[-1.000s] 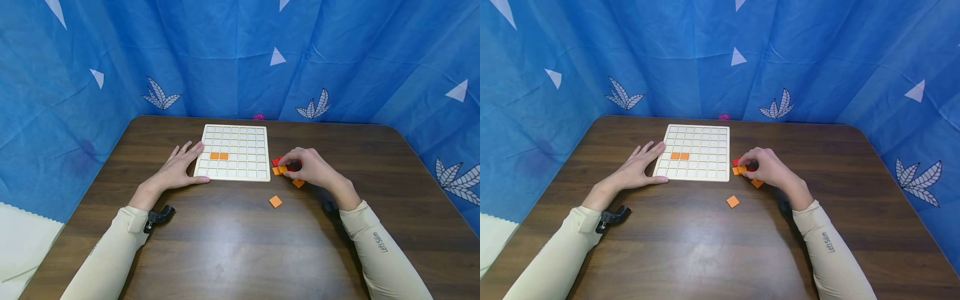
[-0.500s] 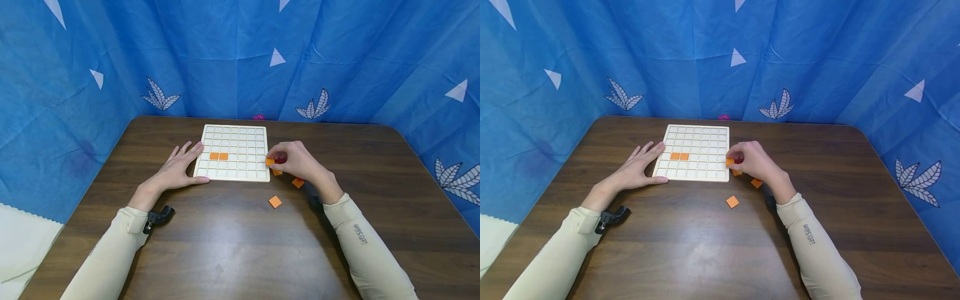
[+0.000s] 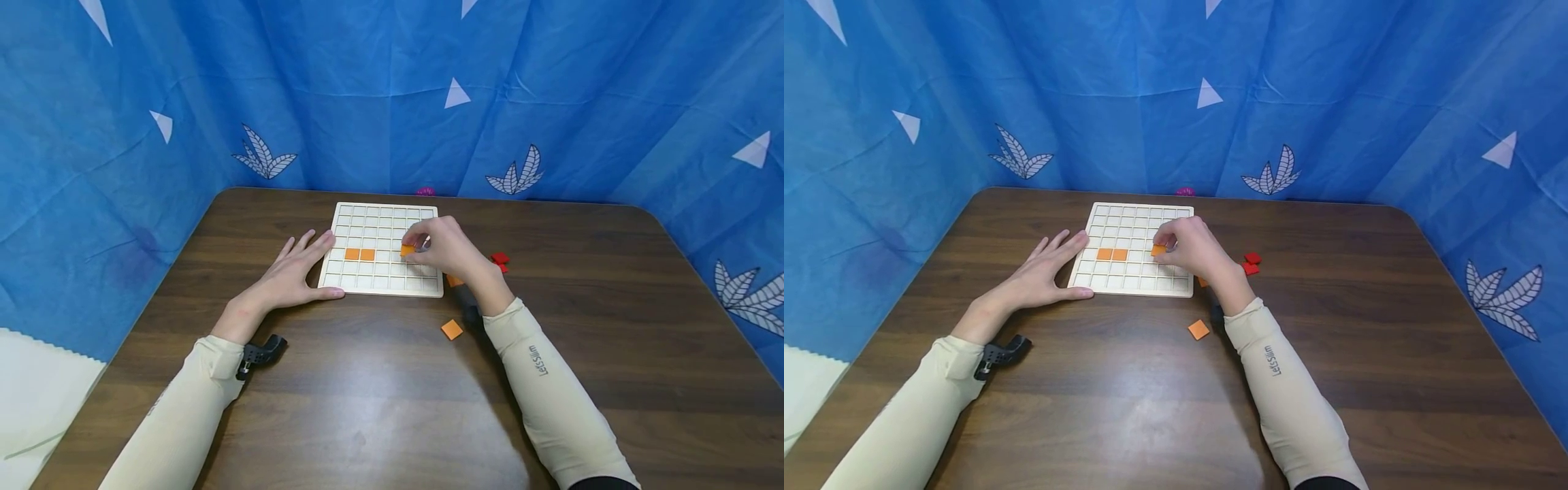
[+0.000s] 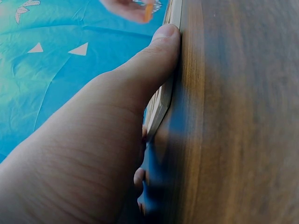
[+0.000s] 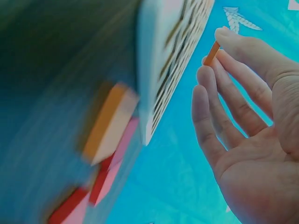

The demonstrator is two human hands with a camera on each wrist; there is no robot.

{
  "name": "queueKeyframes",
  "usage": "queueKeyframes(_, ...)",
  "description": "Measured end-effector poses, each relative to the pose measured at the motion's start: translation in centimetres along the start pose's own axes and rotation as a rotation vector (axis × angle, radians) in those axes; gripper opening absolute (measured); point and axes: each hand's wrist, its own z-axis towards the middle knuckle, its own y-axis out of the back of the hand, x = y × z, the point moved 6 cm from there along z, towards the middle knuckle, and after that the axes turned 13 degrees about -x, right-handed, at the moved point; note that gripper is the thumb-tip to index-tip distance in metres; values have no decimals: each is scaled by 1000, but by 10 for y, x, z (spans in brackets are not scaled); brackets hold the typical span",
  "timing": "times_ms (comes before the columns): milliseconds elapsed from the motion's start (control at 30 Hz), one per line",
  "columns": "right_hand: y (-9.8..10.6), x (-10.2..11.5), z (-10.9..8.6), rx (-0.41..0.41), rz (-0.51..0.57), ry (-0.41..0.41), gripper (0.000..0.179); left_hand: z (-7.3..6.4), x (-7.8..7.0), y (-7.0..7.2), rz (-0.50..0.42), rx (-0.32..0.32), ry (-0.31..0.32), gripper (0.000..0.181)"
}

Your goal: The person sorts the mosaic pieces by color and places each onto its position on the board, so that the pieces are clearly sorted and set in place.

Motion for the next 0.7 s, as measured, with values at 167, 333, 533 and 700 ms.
queueKeyframes(167, -7, 13, 11, -26, 8, 23, 23, 0, -1, -1, 0, 9, 9, 116)
queueKeyframes(333, -13, 20, 18, -42, 35, 30, 21, 0, -1, -2, -8, 17, 17, 116)
queueKeyframes(533, -25, 17, 19, -12, 38, 3, 21, 1, 1, -2, 0, 19, 24, 117)
queueKeyframes(700, -34, 15, 19, 31, 41, -21, 21, 0, 0, -1, -4, 17, 28, 118)
